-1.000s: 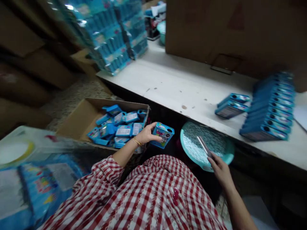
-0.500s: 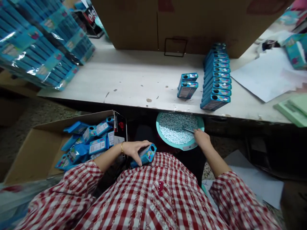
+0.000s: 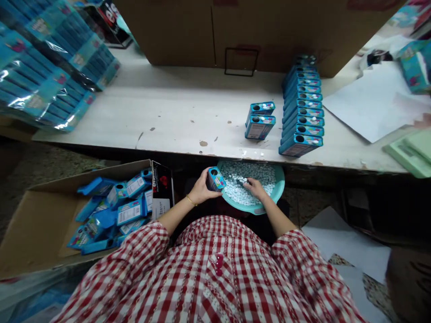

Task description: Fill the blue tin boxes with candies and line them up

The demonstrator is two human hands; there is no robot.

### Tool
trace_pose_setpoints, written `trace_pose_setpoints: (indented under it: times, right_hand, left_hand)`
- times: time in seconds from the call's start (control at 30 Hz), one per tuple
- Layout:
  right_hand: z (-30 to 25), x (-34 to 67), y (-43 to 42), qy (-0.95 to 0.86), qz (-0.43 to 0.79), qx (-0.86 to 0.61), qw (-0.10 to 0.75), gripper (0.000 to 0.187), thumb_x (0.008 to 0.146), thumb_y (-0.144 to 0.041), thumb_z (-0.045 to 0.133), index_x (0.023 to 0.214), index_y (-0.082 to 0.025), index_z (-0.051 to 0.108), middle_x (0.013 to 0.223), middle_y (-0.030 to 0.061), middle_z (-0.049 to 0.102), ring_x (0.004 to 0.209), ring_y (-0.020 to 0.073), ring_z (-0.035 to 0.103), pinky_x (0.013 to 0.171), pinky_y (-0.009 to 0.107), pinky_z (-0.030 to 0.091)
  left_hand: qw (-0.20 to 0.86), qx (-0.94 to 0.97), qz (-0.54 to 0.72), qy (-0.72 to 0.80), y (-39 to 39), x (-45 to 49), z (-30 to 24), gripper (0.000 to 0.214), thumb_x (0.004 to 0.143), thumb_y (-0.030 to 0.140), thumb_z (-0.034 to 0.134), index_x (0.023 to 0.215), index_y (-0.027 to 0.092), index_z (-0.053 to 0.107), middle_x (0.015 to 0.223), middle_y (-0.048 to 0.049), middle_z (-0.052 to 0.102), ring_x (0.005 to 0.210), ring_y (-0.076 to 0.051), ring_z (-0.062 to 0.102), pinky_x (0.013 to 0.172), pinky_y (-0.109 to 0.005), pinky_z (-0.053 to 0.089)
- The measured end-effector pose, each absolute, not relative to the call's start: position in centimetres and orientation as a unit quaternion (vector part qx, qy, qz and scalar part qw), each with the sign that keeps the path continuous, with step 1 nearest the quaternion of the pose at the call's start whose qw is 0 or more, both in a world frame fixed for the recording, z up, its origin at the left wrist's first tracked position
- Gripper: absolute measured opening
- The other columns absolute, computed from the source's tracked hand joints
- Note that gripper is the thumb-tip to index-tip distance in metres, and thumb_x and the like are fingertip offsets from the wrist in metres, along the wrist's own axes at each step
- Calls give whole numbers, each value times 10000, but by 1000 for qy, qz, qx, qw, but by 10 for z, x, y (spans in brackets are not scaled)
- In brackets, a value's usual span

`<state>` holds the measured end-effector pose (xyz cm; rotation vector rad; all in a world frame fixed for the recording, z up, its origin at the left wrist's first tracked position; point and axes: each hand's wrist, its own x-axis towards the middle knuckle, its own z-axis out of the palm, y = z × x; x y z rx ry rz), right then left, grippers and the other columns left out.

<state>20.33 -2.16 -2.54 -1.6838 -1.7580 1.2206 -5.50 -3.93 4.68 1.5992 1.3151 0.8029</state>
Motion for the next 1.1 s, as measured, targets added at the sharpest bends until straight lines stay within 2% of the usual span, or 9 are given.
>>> trace_pose_setpoints:
  times: [0.17, 0.33, 0.5, 0.67, 0.77, 0.87, 1.0, 1.1]
  right_hand:
    - [20, 239, -36, -618, 490, -574, 220, 396, 746, -354, 499, 1020, -90, 609, 899, 62, 637, 870, 207, 571, 797, 312, 442]
    - [71, 259, -37, -662, 464, -556, 193, 394, 756, -386, 522, 1047, -141, 625, 954, 54, 656, 868, 202, 575, 785, 311, 445]
    - [118, 244, -29, -730, 317, -605, 36, 354, 784, -329, 525, 1103, -203, 616, 938, 58, 671, 846, 212, 593, 764, 306, 433]
    - [143, 209, -24, -765, 169, -610, -119, 328, 823, -324, 480, 1114, -241, 607, 974, 85, 661, 886, 238, 603, 750, 330, 435]
    - [156, 186, -27, -783, 123, -585, -168, 283, 844, -239, 420, 1034, -185, 623, 967, 124, 650, 859, 244, 615, 721, 331, 438]
    - [172, 182, -32, -796, 87, -575, -167, 289, 858, -179, 358, 994, -152, 612, 949, 140, 638, 834, 248, 621, 699, 333, 439]
    - [159, 222, -36, -774, 98, -608, -145, 294, 855, -274, 420, 1107, -221, 563, 1028, 110, 625, 837, 223, 619, 713, 327, 437]
    - [99, 256, -39, -730, 147, -652, -142, 291, 802, -292, 479, 1067, -228, 580, 978, 115, 646, 810, 231, 624, 698, 355, 442]
  left_hand:
    - [365, 673, 331, 551, -22, -31, 30, 944, 472, 314, 798, 1263, 134, 314, 1240, -141, 419, 1186, -285, 425, 1050, -429, 313]
    - [330, 719, 299, 534, -16, -4, 22, 927, 473, 264, 781, 1271, 148, 323, 1233, -137, 423, 1185, -301, 415, 1030, -439, 323]
    - [288, 765, 261, 514, -21, 14, 22, 878, 530, 233, 737, 1291, 137, 310, 1289, -158, 412, 1232, -309, 372, 1060, -485, 240]
    - [275, 782, 230, 509, -29, 21, 21, 857, 545, 190, 712, 1299, 156, 307, 1319, -149, 398, 1261, -299, 343, 1086, -516, 147]
    - [280, 786, 232, 500, -33, 24, 19, 846, 546, 176, 700, 1297, 174, 309, 1318, -141, 399, 1261, -297, 342, 1084, -528, 134]
    - [291, 774, 249, 505, -34, 24, 17, 840, 546, 194, 708, 1286, 165, 313, 1310, -149, 402, 1259, -301, 345, 1081, -524, 155]
    - [308, 734, 304, 523, -30, 13, 17, 851, 532, 221, 727, 1274, 158, 315, 1286, -151, 410, 1240, -306, 367, 1066, -493, 227]
    - [322, 701, 346, 534, -29, 1, 19, 870, 513, 250, 745, 1268, 162, 323, 1257, -138, 427, 1203, -301, 402, 1052, -473, 270]
